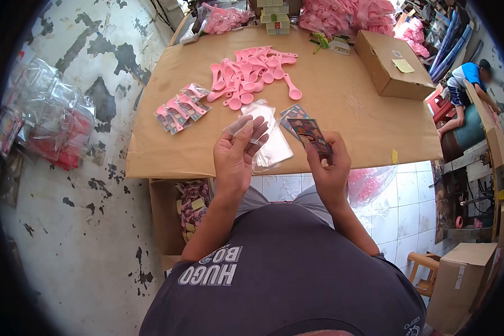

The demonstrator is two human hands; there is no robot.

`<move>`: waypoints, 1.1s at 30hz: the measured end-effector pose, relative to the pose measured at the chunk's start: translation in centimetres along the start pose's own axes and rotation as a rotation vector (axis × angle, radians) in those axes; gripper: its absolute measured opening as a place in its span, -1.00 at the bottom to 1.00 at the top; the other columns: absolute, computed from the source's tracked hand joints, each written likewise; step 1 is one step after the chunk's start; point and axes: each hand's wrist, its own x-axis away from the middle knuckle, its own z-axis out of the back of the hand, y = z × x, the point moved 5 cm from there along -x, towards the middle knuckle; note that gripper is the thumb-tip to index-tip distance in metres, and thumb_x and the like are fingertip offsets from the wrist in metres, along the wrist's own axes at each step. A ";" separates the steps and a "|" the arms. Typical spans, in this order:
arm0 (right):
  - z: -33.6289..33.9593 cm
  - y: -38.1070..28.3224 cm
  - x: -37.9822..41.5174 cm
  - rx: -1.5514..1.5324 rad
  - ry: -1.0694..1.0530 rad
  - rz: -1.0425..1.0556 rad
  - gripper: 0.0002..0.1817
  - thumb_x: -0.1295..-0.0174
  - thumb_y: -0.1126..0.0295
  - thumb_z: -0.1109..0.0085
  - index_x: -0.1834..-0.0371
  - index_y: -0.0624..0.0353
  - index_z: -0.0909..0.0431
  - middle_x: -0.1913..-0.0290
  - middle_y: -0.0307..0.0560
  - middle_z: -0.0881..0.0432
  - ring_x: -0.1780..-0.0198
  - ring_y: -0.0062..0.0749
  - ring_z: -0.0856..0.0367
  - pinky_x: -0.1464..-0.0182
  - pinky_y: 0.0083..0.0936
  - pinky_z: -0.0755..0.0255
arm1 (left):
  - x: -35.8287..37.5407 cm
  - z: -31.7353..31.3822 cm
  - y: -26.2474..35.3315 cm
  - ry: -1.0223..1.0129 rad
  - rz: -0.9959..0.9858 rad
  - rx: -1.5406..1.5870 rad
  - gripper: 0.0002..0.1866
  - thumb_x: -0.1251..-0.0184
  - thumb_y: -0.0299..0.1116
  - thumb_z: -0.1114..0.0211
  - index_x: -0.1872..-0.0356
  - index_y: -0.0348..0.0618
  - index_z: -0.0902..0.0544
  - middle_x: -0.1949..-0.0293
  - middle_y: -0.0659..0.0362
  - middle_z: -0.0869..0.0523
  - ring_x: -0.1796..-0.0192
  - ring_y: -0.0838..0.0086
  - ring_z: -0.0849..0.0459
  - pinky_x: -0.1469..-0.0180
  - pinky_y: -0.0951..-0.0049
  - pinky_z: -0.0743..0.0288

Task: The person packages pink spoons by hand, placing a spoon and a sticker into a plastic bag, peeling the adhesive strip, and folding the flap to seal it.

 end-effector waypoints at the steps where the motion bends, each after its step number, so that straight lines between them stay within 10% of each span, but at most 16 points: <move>1: 0.2 -0.3 0.2 0.000 0.002 0.001 -0.73 -0.29 0.59 -0.39 -0.03 0.24 -0.60 0.17 -0.13 -0.60 0.28 -0.55 -0.61 0.33 -0.54 -0.49 | 0.1 -0.1 0.0 -0.008 0.003 0.003 -0.58 -0.59 -0.37 -0.26 -0.33 -0.39 -0.49 -0.28 -0.15 -0.66 -0.30 0.16 -0.70 -0.34 0.24 -0.65; 4: 0.4 -4.2 0.6 0.356 0.114 0.473 -0.57 0.07 0.73 -0.38 0.07 0.15 -0.70 0.20 -0.11 -0.51 0.34 -0.30 -0.56 0.37 -0.41 -0.44 | 1.0 -1.2 -0.3 -0.040 0.056 0.050 -0.56 -0.62 -0.37 -0.21 -0.37 -0.40 -0.45 -0.32 -0.15 -0.63 -0.33 0.17 -0.68 -0.36 0.22 -0.64; 8: 0.7 -2.8 2.1 0.493 0.125 0.469 -0.48 0.23 0.76 -0.36 0.10 0.11 -0.74 0.23 -0.16 -0.45 0.41 -0.40 -0.45 0.43 -0.42 -0.35 | 2.9 -2.0 -1.7 -0.081 0.144 0.127 -0.55 -0.65 -0.37 -0.14 -0.42 -0.39 -0.41 -0.35 -0.15 -0.61 -0.37 0.18 -0.65 -0.39 0.20 -0.62; 33: -0.9 -2.5 2.9 0.487 0.046 0.448 -0.53 0.18 0.76 -0.40 0.12 0.12 -0.76 0.24 -0.15 -0.44 0.42 -0.43 -0.47 0.46 -0.45 -0.36 | 2.9 -1.3 -2.9 -0.149 0.215 0.194 -0.54 -0.65 -0.39 -0.12 -0.43 -0.42 -0.41 -0.32 -0.08 -0.62 -0.32 0.29 -0.67 -0.39 0.27 -0.60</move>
